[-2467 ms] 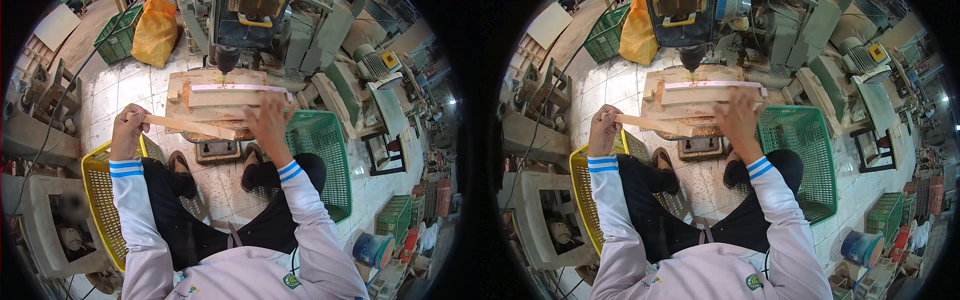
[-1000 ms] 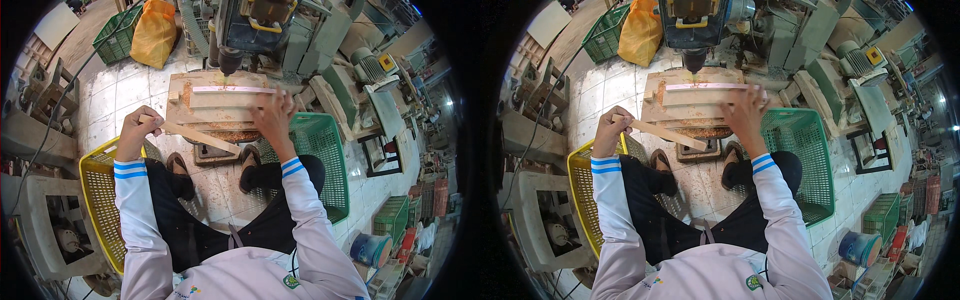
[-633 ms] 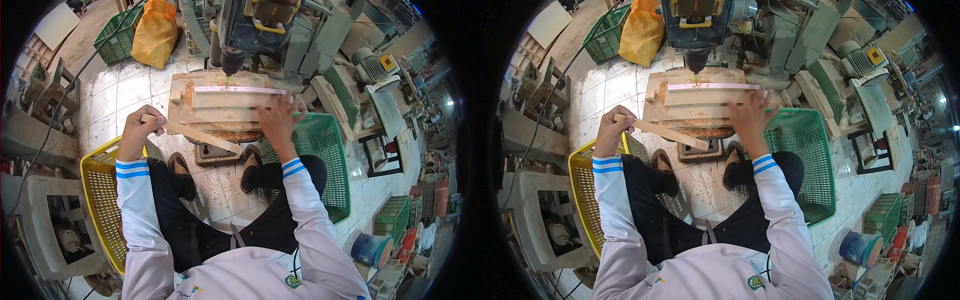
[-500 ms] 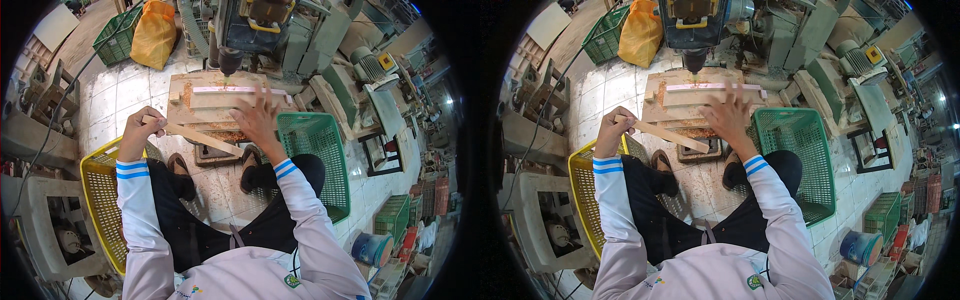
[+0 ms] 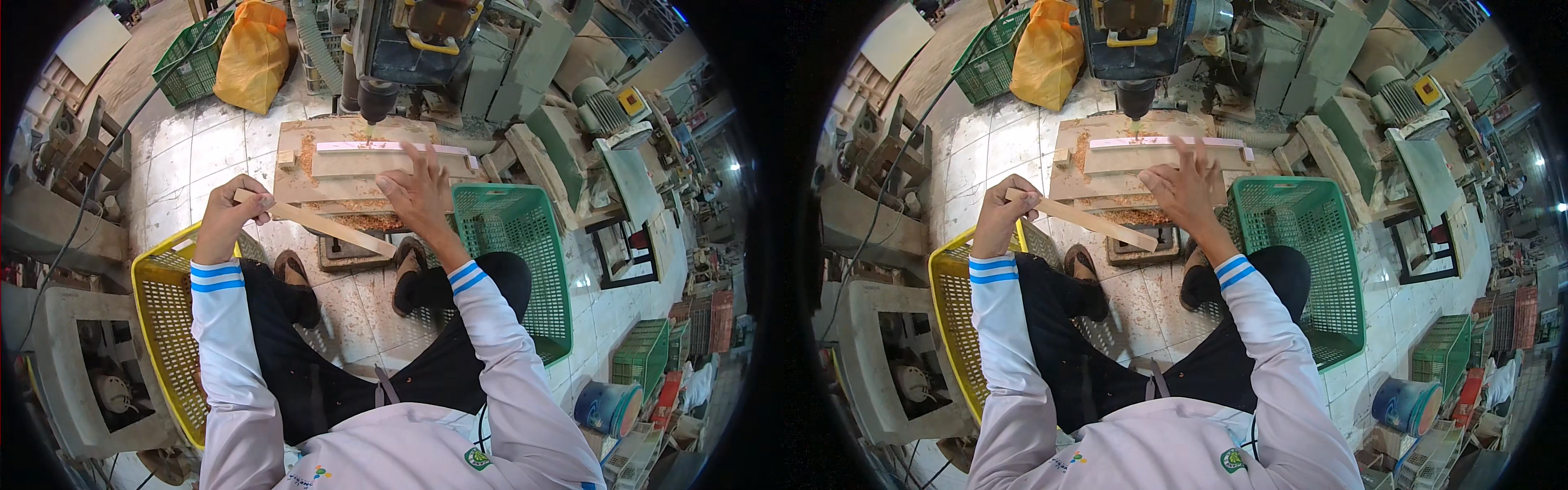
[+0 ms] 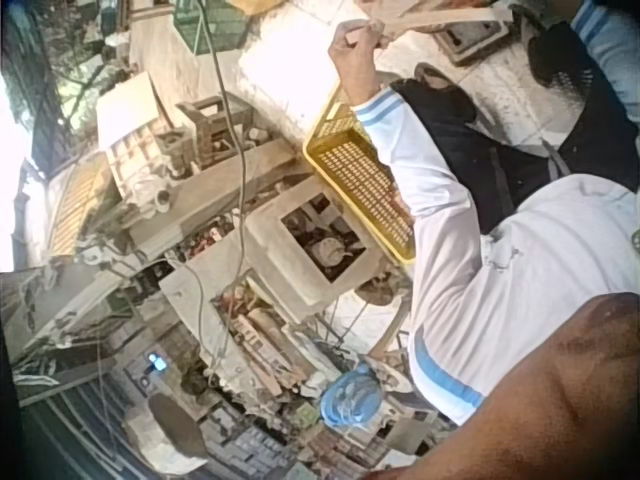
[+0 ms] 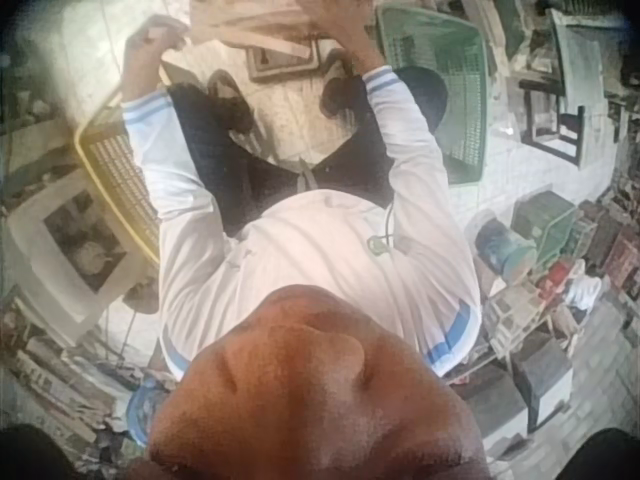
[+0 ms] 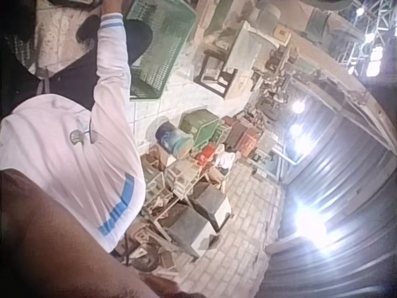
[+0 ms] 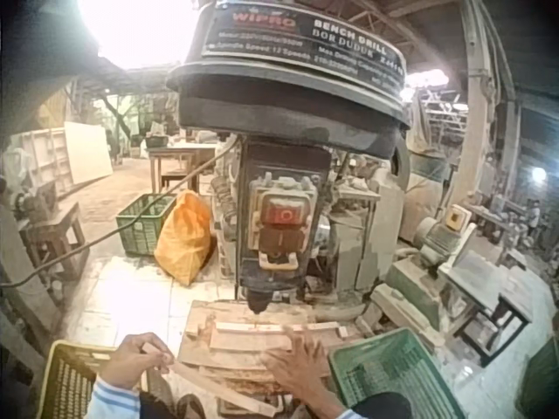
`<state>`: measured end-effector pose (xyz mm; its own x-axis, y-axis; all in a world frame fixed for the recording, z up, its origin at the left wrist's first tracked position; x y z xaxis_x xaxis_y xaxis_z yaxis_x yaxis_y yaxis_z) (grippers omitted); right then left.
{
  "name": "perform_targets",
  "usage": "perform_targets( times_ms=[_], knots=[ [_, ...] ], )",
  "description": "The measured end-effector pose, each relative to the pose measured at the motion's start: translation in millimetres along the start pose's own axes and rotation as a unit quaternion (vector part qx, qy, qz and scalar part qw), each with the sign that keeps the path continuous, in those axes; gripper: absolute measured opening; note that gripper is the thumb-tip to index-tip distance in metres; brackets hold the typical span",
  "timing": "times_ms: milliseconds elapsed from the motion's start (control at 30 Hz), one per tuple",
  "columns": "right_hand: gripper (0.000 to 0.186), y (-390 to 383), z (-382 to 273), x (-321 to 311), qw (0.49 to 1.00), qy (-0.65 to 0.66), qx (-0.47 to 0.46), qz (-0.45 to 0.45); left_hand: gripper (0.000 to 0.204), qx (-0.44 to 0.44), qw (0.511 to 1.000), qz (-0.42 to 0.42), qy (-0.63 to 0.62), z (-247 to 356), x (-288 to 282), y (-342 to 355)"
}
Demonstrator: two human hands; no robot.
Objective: Use a drill press to drill holes in small wooden blocks.
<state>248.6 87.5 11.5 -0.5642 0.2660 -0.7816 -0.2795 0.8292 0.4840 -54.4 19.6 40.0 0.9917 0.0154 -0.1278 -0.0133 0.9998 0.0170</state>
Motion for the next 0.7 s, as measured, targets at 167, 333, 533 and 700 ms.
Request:
perform_targets(
  times_ms=[167, 333, 533, 700],
  knots=[
    [0.06, -3.6, 32.9, -40.2, 0.995, 0.084, 0.022, 0.058, 0.011, -0.004, 1.0, 0.02, -0.014, -1.2, -6.6, -1.5],
    [0.064, -23.8, 43.6, -53.8, 0.986, -0.144, 0.076, 0.033, 0.011, 0.0, 1.0, 0.008, 0.008, -0.5, -3.3, 0.5],
    [0.063, -15.7, 37.9, -32.2, 0.959, 0.246, 0.105, -0.098, 0.012, -0.004, 1.0, 0.014, 0.012, -0.1, -4.6, 0.4],
    [0.069, -7.3, 42.0, -21.9, 0.983, -0.146, 0.106, 0.022, 0.012, 0.0, 1.0, 0.006, 0.013, 2.6, -2.6, 0.8]
  ],
)
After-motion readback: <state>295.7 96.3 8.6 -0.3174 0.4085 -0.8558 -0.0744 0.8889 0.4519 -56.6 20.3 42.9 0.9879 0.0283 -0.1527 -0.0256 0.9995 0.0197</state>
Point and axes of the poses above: each hand's wrist, its own y-axis towards the middle knuckle, its own x-axis out of the palm, z = x × y, the point moved 10 cm from there along y, towards the middle knuckle, and after that the axes turned 7 degrees about y, right-handed, at the moved point
